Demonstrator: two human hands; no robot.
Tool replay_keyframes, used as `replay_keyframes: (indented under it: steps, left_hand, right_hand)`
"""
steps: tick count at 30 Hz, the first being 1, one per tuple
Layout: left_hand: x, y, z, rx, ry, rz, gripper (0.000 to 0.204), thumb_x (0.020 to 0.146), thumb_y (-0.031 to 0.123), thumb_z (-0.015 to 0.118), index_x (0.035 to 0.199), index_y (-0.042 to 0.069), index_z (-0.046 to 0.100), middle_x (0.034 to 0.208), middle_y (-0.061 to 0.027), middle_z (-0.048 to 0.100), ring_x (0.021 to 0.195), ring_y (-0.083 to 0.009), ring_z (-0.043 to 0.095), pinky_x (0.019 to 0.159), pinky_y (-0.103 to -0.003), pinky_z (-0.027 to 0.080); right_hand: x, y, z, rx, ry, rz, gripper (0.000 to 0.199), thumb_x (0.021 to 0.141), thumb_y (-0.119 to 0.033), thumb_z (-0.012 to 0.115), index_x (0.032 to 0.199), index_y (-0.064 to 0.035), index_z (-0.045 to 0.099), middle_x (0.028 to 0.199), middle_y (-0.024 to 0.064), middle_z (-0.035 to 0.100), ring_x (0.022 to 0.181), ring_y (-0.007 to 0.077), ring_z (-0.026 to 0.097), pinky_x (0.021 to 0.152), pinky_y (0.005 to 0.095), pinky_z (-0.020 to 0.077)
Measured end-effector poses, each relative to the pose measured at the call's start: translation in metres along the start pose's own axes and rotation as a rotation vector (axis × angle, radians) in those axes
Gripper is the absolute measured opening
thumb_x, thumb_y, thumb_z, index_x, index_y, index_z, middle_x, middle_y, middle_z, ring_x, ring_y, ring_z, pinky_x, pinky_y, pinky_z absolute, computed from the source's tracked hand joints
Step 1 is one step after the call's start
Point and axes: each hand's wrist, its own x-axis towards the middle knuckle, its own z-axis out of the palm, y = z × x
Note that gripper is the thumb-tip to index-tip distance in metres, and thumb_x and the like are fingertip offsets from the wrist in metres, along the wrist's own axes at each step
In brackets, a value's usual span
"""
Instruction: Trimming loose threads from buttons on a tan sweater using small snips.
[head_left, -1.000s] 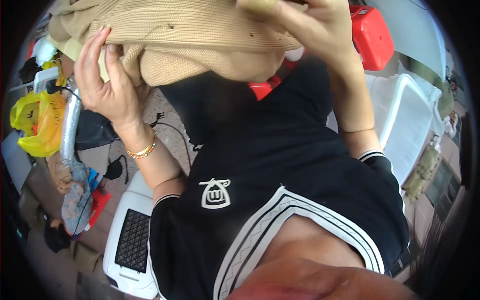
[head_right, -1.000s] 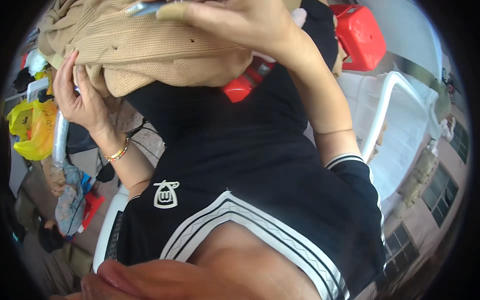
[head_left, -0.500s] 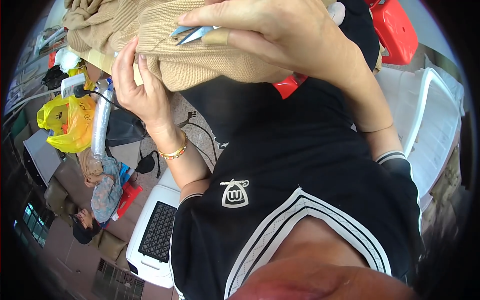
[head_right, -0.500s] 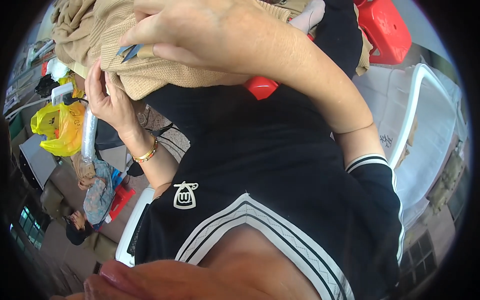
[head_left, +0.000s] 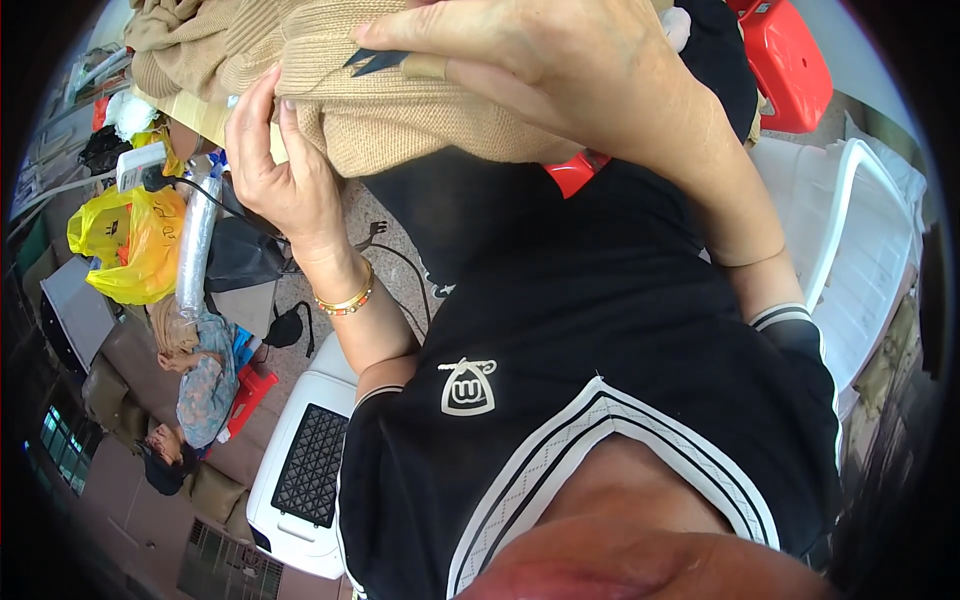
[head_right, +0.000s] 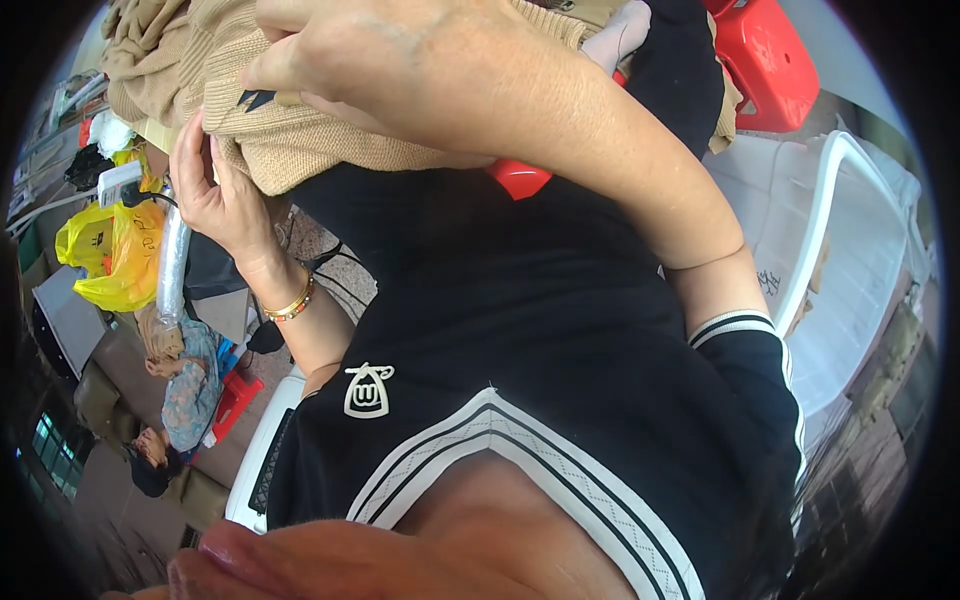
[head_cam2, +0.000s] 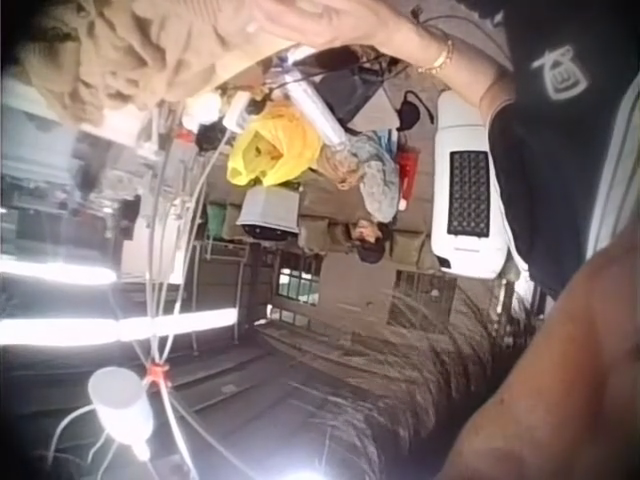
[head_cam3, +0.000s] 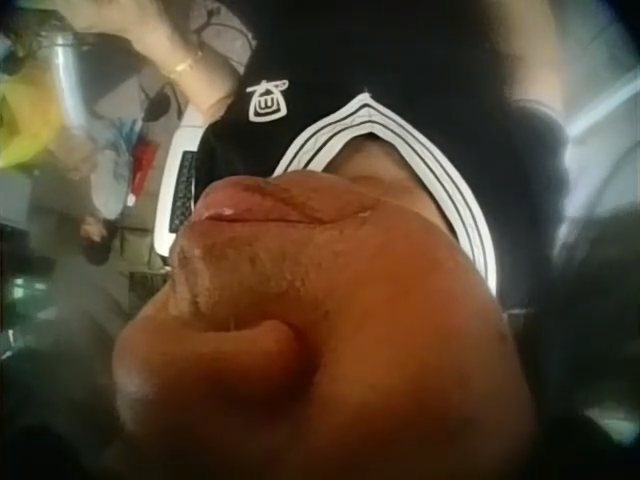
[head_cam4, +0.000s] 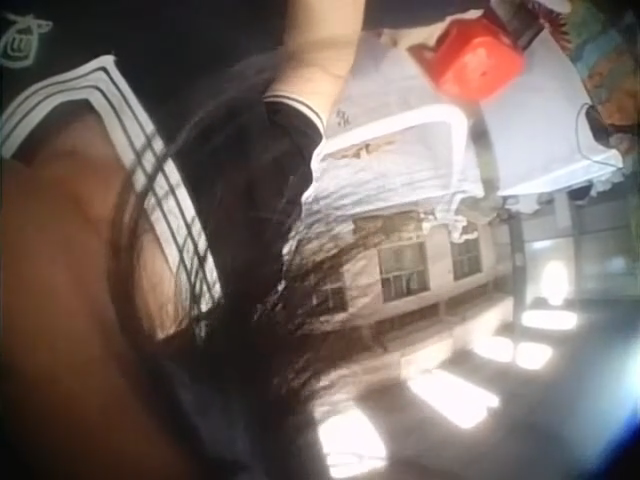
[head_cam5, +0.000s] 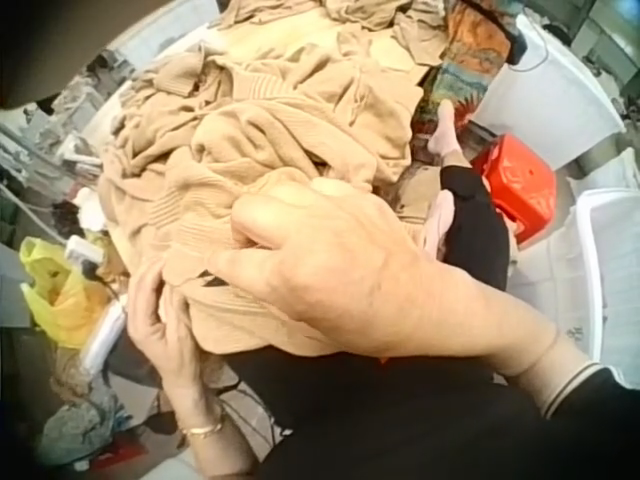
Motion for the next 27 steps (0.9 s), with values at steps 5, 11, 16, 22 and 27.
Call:
replay_keyframes:
  steps: [5, 11, 16, 22, 27]
  left_hand:
    - [-0.001, 0.0, -0.001, -0.017, 0.004, -0.003, 0.021, 0.092, -0.002, 0.061, 0.11, 0.001, 0.071, 0.108, -0.0104, 0.071, 0.103, -0.0236, 0.066, 0.093, -0.035, 0.05]
    - [0.004, -0.007, -0.005, 0.054, 0.012, 0.013, 0.019, 0.091, -0.001, 0.062, 0.107, 0.003, 0.073, 0.106, -0.0098, 0.072, 0.099, -0.0216, 0.066, 0.089, -0.032, 0.05]
    - [0.023, -0.026, -0.031, 0.014, 0.219, -0.11, 0.016, 0.093, 0.0, 0.062, 0.105, -0.002, 0.073, 0.104, -0.0113, 0.072, 0.093, -0.0202, 0.065, 0.084, -0.032, 0.051]
    - [0.014, -0.051, -0.04, 0.097, 0.109, -0.138, 0.019, 0.093, 0.001, 0.063, 0.109, 0.0, 0.072, 0.107, -0.0128, 0.068, 0.097, -0.023, 0.065, 0.086, -0.034, 0.053]
    - [0.01, -0.049, -0.039, 0.139, 0.078, -0.137, 0.02, 0.092, 0.001, 0.063, 0.109, 0.0, 0.072, 0.107, -0.0126, 0.068, 0.097, -0.0232, 0.064, 0.086, -0.035, 0.052]
  right_hand:
    - [-0.002, -0.002, -0.001, -0.027, -0.016, 0.004, 0.019, 0.077, -0.014, 0.066, 0.096, -0.0106, 0.069, 0.086, 0.0047, 0.054, 0.086, 0.0238, 0.058, 0.073, 0.0345, 0.0473]
    - [-0.002, -0.003, -0.013, -0.169, -0.073, 0.063, 0.02, 0.082, -0.011, 0.069, 0.102, -0.0068, 0.071, 0.083, 0.008, 0.059, 0.078, 0.0259, 0.061, 0.065, 0.0352, 0.0484]
    - [-0.034, 0.029, -0.034, 0.251, 0.213, 0.092, 0.025, 0.085, -0.004, 0.071, 0.11, -0.0029, 0.073, 0.081, 0.0079, 0.062, 0.073, 0.0164, 0.057, 0.065, 0.0269, 0.0458]
    - [-0.064, 0.031, -0.042, 0.324, 0.264, 0.249, 0.031, 0.085, -0.003, 0.074, 0.116, 0.0012, 0.071, 0.081, 0.0052, 0.064, 0.076, 0.012, 0.056, 0.069, 0.0245, 0.0448]
    - [-0.085, 0.035, -0.043, 0.312, 0.207, 0.357, 0.032, 0.085, -0.003, 0.075, 0.117, 0.0018, 0.07, 0.083, 0.0053, 0.066, 0.075, 0.0122, 0.057, 0.068, 0.0242, 0.0454]
